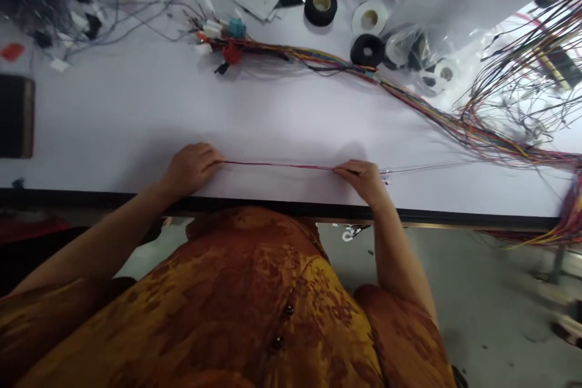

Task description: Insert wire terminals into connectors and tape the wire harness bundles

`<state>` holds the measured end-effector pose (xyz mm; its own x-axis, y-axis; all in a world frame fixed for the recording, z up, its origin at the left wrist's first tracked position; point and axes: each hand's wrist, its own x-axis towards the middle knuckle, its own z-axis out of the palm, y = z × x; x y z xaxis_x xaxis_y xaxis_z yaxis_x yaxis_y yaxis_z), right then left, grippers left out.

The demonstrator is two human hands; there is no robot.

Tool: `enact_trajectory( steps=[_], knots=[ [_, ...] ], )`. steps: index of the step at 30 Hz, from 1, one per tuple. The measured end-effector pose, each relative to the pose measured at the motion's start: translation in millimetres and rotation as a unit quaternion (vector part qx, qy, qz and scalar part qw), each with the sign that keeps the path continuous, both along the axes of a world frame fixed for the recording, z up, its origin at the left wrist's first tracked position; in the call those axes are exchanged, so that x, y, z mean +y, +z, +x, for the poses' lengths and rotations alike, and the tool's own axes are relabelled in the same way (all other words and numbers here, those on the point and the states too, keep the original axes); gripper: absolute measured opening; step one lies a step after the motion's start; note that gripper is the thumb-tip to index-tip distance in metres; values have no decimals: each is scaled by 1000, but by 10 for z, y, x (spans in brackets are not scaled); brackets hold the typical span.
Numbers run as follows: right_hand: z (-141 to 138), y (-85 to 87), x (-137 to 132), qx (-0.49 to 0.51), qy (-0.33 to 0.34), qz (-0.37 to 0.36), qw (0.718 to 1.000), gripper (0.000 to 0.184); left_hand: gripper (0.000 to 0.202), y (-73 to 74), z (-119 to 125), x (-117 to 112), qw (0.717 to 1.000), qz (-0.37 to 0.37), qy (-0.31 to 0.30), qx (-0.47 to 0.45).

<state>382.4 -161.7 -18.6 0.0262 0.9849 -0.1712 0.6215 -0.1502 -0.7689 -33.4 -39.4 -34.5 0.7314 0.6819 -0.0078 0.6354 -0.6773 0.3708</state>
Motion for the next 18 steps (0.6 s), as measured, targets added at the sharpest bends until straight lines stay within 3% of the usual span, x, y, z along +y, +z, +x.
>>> enact_trajectory(
  steps=[5, 9, 12, 18],
  knots=[
    [338, 79, -186, -136, -44, 40, 989, 27, 24, -8, -157, 26, 994, -27, 44, -95],
    [267, 111, -245, -197, -19, 76, 977, 35, 31, 27, -265, 3, 987, -30, 94, -123],
    [-37, 49, -96, -209, -1, 101, 973, 31, 29, 54, -267, -7, 982, -63, 136, -118],
    [-986, -54, 365, -173, 103, 106, 974, 34, 32, 197, -297, -28, 962, -129, 198, -133]
  ],
)
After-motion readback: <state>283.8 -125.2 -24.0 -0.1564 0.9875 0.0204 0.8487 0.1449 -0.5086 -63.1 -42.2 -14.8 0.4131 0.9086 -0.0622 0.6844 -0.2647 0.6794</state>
